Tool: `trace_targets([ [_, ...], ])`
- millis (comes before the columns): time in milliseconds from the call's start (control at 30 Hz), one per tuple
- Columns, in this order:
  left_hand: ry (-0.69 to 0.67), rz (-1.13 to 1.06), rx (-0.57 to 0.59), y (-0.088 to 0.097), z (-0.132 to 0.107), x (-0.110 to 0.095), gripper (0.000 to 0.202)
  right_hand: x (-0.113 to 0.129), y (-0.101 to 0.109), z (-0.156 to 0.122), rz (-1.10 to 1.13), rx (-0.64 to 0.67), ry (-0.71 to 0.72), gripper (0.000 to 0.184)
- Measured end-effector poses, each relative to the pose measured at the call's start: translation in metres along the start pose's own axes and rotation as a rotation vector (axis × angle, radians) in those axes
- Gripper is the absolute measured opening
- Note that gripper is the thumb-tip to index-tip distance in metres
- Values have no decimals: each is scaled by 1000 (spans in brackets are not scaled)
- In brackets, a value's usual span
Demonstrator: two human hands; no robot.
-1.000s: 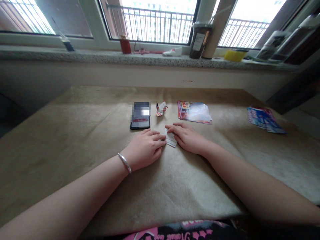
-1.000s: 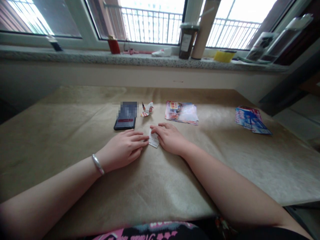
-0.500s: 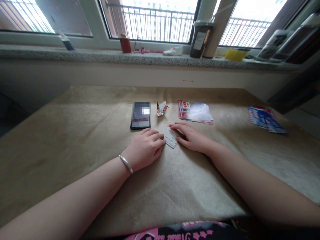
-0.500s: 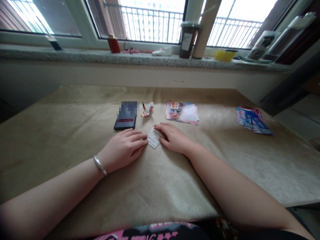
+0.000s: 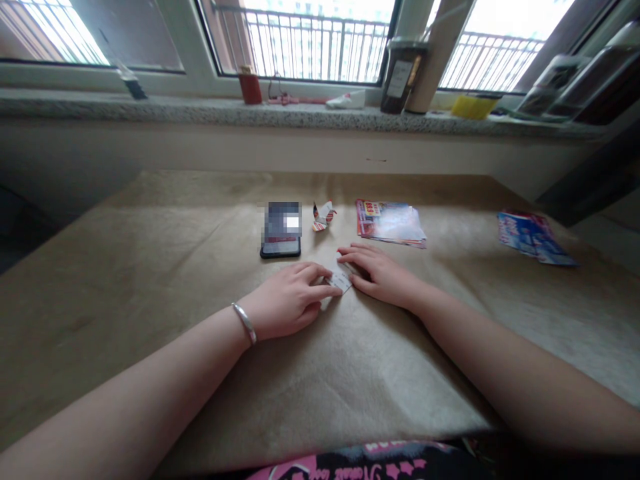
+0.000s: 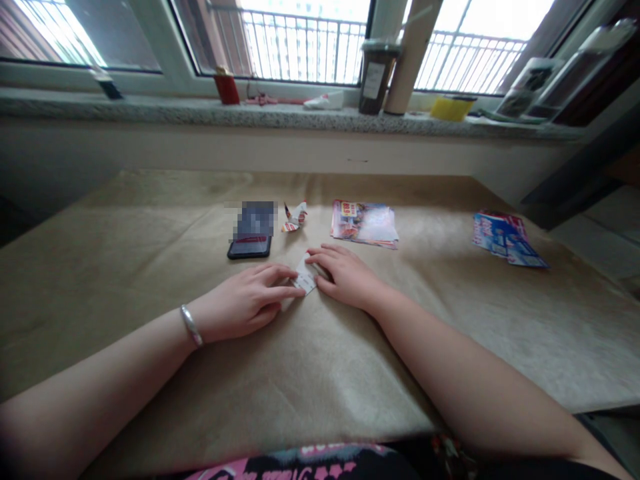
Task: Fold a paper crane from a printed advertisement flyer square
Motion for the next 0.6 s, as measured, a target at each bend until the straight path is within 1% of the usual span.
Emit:
trace_targets([
  [133,-14,6,17,2,-1,2,41,0,-1,-1,-10,8,-11,37],
  [267,-19,67,23,4,-1,-2,40,-1,-1,-1,-16,2,-22,36],
  [333,-3,99,8,5,-1,-6,40,-1,-1,0,-18,0,-29,37],
  [433,29,137,-29,7,-1,-11,34,1,0,0,-32,1,-45,38],
  [600,14,140,11,5,3,-15,32,5,1,-1,-67,2,-69,37],
])
Point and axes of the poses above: each hand's wrist, its own z-axis towards the middle knuckle, its own y-axis out of the back of the hand, x = y × z, the point moved 6 cm from there along z, towards the middle knuckle, and after that the axes turned 11 degrees about x, right-handed, at the moved point
